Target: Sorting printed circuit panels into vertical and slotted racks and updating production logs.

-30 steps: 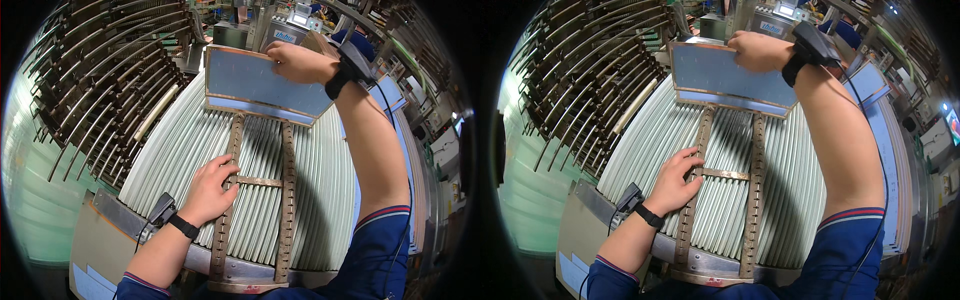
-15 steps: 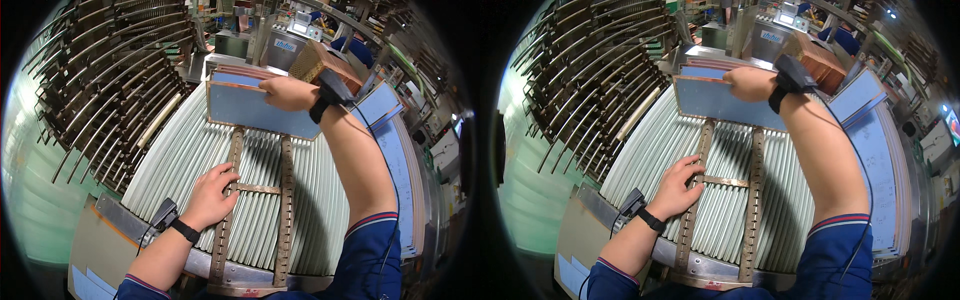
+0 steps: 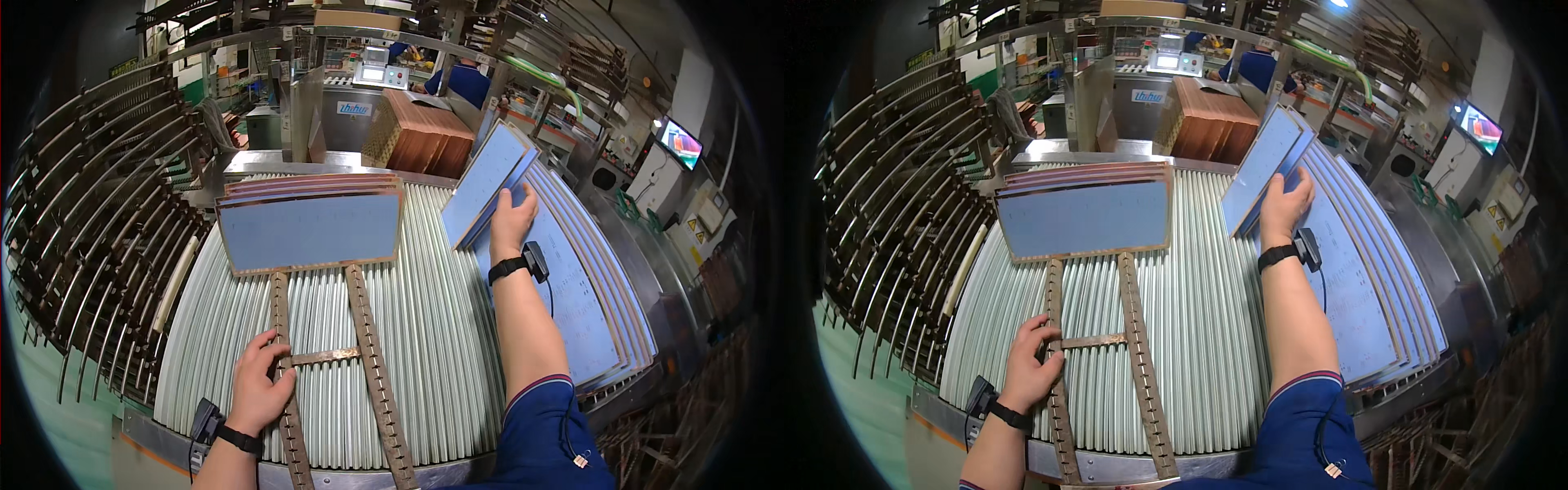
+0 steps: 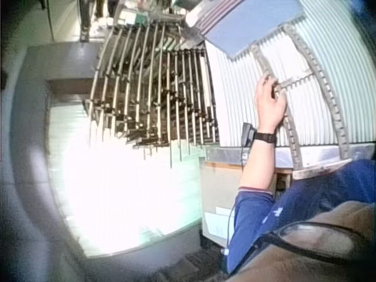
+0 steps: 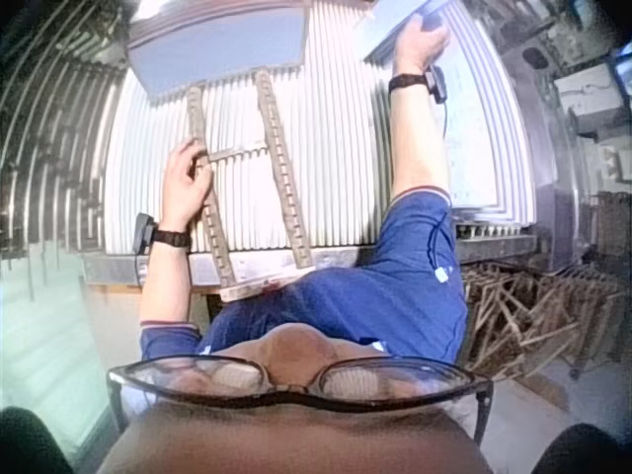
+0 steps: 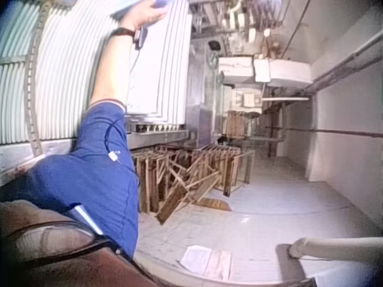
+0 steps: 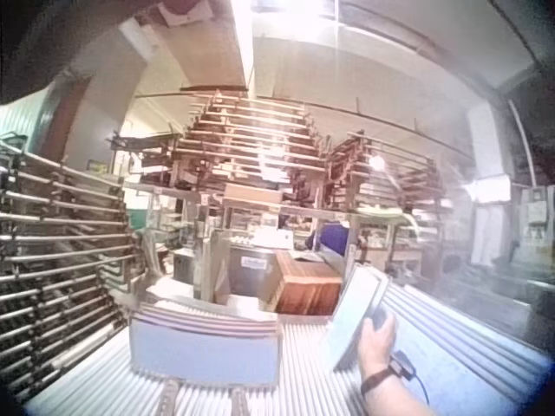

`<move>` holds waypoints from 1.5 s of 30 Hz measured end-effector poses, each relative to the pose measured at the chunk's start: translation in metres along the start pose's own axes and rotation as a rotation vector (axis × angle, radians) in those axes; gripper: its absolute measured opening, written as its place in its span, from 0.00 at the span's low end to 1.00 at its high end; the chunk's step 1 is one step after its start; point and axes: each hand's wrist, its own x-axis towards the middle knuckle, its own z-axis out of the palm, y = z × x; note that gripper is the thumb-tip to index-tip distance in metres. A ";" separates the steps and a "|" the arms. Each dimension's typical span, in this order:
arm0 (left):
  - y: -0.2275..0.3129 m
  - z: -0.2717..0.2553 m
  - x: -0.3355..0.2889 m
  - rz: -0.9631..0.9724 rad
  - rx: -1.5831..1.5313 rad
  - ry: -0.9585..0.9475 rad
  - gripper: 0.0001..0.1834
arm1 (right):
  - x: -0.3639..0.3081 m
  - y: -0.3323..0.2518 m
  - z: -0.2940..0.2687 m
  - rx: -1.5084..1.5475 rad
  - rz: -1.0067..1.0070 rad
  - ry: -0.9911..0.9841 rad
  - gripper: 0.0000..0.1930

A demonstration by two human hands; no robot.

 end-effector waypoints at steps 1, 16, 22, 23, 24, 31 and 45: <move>0.000 0.000 0.001 -0.001 0.006 -0.004 0.20 | -0.004 0.006 -0.001 -0.043 0.100 -0.072 0.28; 0.000 -0.003 0.001 0.032 0.018 0.000 0.19 | 0.013 0.001 0.032 -0.002 0.139 -0.249 0.10; -0.007 0.000 -0.002 0.034 -0.053 0.016 0.19 | 0.039 -0.112 -0.008 0.263 -0.442 -0.210 0.09; -0.009 0.002 -0.001 0.030 -0.071 0.010 0.19 | 0.040 -0.136 -0.023 0.296 -0.526 -0.220 0.08; -0.005 0.002 -0.001 0.006 -0.074 0.002 0.18 | 0.038 -0.161 -0.040 0.332 -0.625 -0.240 0.07; -0.022 0.013 0.008 0.043 -0.091 -0.055 0.18 | -0.030 -0.229 -0.089 0.481 -0.649 -0.856 0.07; -0.018 0.008 0.005 0.099 -0.017 -0.010 0.16 | -0.057 -0.227 -0.022 0.132 -0.827 -1.401 0.18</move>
